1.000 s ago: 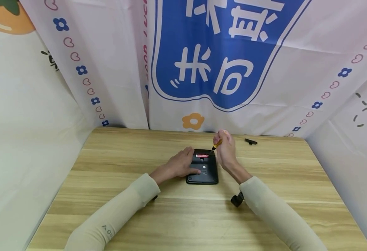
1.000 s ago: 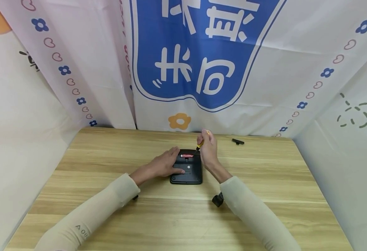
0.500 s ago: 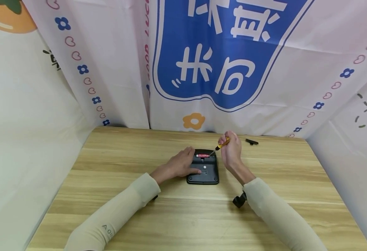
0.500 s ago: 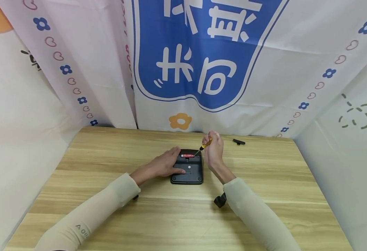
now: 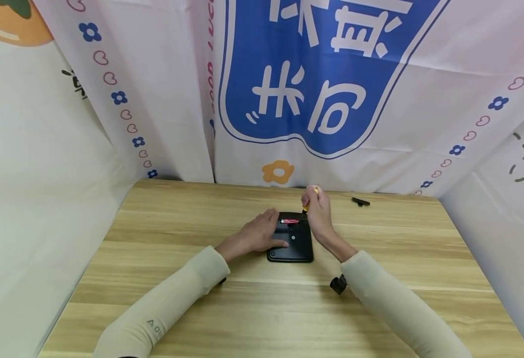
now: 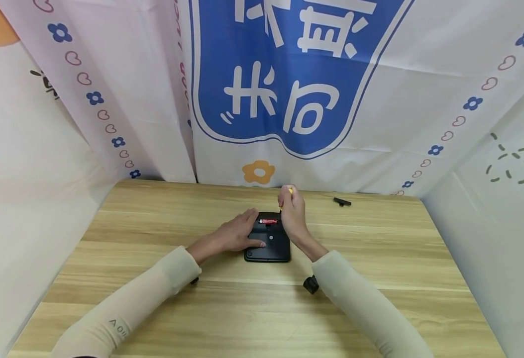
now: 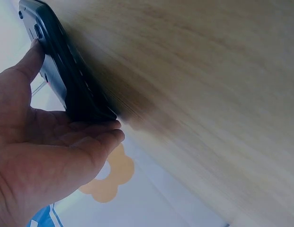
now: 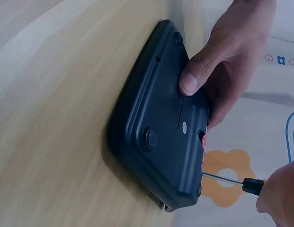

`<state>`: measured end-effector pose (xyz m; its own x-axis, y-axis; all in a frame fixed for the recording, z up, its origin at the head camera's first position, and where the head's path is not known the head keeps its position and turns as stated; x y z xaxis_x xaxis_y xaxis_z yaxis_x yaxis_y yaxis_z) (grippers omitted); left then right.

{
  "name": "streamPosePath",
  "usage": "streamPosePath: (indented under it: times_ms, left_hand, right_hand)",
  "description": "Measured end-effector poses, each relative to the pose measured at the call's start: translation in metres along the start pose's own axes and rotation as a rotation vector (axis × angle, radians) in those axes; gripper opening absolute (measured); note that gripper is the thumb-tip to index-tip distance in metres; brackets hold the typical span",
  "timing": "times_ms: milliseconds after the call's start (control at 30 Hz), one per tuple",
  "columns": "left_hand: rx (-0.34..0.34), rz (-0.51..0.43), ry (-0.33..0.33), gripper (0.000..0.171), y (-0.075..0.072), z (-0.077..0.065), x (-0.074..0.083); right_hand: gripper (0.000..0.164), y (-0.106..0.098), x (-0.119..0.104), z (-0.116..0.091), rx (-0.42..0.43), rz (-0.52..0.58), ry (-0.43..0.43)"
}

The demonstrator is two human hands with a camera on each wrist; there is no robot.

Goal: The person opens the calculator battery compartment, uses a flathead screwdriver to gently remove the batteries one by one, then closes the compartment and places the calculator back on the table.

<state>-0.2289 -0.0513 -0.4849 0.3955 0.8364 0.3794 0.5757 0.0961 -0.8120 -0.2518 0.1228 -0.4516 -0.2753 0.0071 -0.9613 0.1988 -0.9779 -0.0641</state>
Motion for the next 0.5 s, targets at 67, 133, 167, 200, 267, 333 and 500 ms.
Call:
streamPosePath:
  times_ms: [67,133,167,200,267,333,500]
  left_hand:
    - [-0.002,0.006,-0.004,0.1,0.0002,0.0,0.0002]
    - [-0.003,0.01,-0.008,0.1,0.0006,0.0002,0.0002]
    - [-0.003,0.011,-0.01,0.1,0.0007,0.0003,0.0002]
    - [-0.003,0.01,-0.011,0.1,0.0008,0.0003,0.0]
    - [-0.001,0.009,-0.009,0.1,0.001,0.0005,-0.0004]
    - [0.003,0.002,-0.004,0.1,0.0013,0.0008,-0.0011]
    - [0.003,0.003,-0.003,0.1,0.0012,0.002,-0.0013]
  right_hand:
    - [0.038,-0.0005,0.0016,0.0001,0.006,0.051,0.004]
    - [0.034,-0.0012,0.003,-0.0001,0.014,0.119,0.001]
    - [0.033,-0.0014,0.0039,-0.0001,0.017,0.152,0.0]
    - [0.032,-0.0015,0.0039,-0.0002,0.021,0.185,-0.002]
    - [0.03,-0.0016,0.0042,-0.0004,0.033,0.254,-0.009]
    - [0.028,-0.0014,0.0038,-0.0003,0.053,0.326,-0.018]
    - [0.029,-0.0026,0.0038,-0.0004,0.091,0.442,-0.053]
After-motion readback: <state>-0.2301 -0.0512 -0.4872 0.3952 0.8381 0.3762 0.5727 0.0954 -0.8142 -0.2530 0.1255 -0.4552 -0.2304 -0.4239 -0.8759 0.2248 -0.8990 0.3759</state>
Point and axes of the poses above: each hand's wrist, its own z-axis towards the middle knuckle, its own y-axis out of the palm, x = y × z, the point moved 2 cm from there along z, towards the middle knuckle, and after that the axes turned 15 degrees about -x, right-handed, at the moved point
